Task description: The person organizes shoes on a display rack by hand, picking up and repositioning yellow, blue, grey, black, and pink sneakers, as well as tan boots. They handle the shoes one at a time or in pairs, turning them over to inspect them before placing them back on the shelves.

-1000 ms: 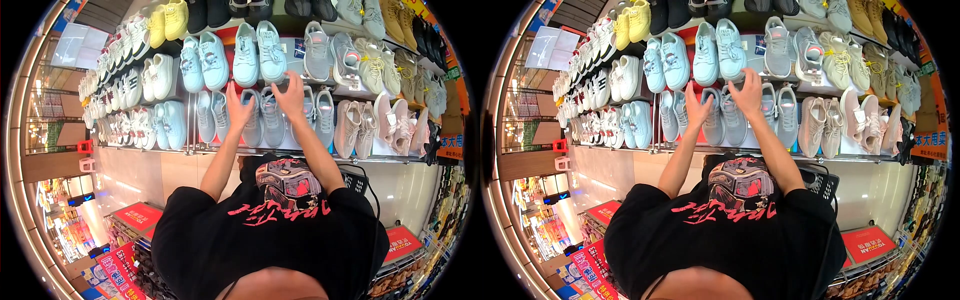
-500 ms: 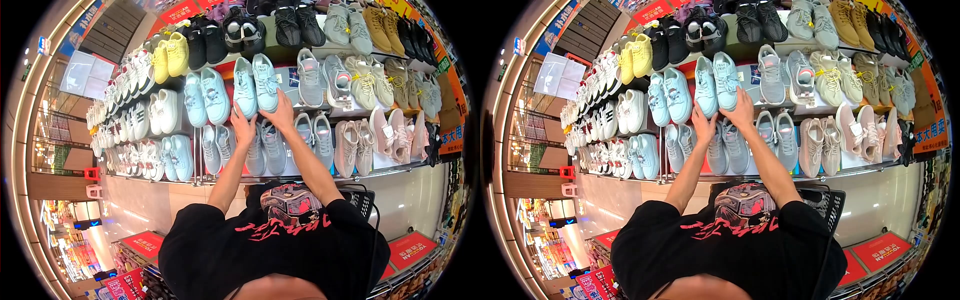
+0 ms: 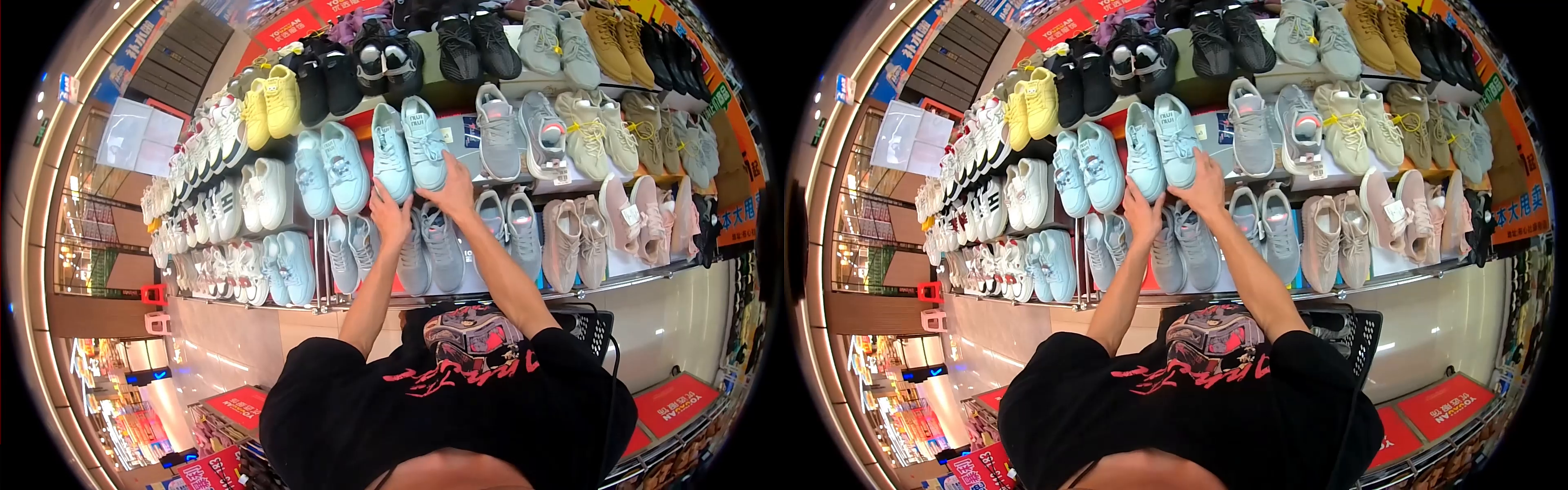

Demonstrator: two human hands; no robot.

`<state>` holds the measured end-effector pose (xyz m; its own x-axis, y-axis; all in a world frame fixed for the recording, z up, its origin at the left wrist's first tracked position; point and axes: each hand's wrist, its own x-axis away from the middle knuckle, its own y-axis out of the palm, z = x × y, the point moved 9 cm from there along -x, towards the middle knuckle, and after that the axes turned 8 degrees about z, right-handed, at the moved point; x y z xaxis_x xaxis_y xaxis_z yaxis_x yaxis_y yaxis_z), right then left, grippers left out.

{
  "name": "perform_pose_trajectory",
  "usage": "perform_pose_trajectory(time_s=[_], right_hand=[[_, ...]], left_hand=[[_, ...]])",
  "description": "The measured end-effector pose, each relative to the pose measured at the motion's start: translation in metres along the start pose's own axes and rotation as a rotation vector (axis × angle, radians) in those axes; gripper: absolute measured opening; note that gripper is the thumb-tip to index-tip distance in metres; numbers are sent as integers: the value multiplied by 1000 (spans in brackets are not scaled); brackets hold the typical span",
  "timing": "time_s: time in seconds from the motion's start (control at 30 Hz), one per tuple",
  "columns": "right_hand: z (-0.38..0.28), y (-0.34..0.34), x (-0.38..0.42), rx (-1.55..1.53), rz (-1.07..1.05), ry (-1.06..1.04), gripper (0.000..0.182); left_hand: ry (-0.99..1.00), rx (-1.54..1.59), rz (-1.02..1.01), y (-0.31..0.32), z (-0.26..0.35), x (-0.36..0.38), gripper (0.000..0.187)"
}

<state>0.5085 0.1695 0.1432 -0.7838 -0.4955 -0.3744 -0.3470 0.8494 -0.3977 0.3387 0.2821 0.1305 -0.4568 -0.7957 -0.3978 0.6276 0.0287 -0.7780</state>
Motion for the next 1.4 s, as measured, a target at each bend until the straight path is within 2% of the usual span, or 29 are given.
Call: perform_pose_trajectory(time_s=[0.1,0.17,0.23,0.3,0.33,0.37,0.43,0.47,0.5,0.53,0.57,0.63,0.67,0.73,0.77,0.93,1.0,1.07,1.1,1.13,1.17,1.2,1.23,1.27,1.33,1.4], right_hand=[[-3,-8,0,18,23,-62,99],[-8,-50,-6,-38,67,19,82],[-21,-125,-10,-84,414,-98,51],[-11,-191,-14,108,645,-176,44],[2,-214,-18,229,717,-136,43],[12,-226,-22,308,701,-123,46],[17,-248,-29,404,688,-121,50],[33,-240,-36,399,499,-60,54],[50,-230,-42,391,313,-1,59],[64,-224,-42,317,287,41,69],[78,-221,-41,307,264,77,72],[83,-216,-40,267,254,101,76],[83,-214,-42,278,247,93,76],[85,-215,-42,286,287,87,74],[89,-215,-43,304,288,109,74],[95,-222,-42,316,293,164,74],[106,-228,-39,110,205,312,73],[81,-254,-29,-22,196,220,67],[69,-270,-26,-121,158,203,62],[47,-286,-24,-211,74,177,58],[28,-301,-20,-299,-11,162,55],[24,-315,-18,-297,-10,179,55],[16,-323,-18,-270,-74,135,54],[6,-328,-18,-242,-140,88,54],[-3,-325,-17,-257,-138,125,53],[-1,-324,-21,11,-9,63,52]], left_hand=[[-72,25,-6,0,-1,0,103],[-43,24,79,-16,21,1,103],[32,99,197,-42,62,1,97],[97,238,157,-38,94,0,93],[148,362,125,-37,114,4,89],[174,454,89,-32,134,3,83],[234,549,10,1,162,-2,87],[229,566,6,15,174,-4,87],[237,433,-49,34,189,-8,93],[245,298,-103,53,202,-12,100],[242,313,-98,64,217,-17,100],[168,121,-109,96,229,-26,116],[157,131,-107,109,232,-32,116],[70,411,-85,130,226,-37,125],[34,439,-136,139,223,-35,126],[51,373,-68,125,221,-30,118],[51,385,-25,117,213,-32,114],[80,382,-39,114,207,-39,107],[143,541,99,105,201,-43,96],[142,541,104,90,201,-51,96],[-78,923,-95,80,196,-56,91],[-316,1290,-311,70,199,-52,87],[-523,1475,-619,60,214,-39,86],[-527,1474,-629,45,212,-36,86],[-570,1949,-1378,17,255,2,90],[-518,1881,-1345,34,254,21,93]])
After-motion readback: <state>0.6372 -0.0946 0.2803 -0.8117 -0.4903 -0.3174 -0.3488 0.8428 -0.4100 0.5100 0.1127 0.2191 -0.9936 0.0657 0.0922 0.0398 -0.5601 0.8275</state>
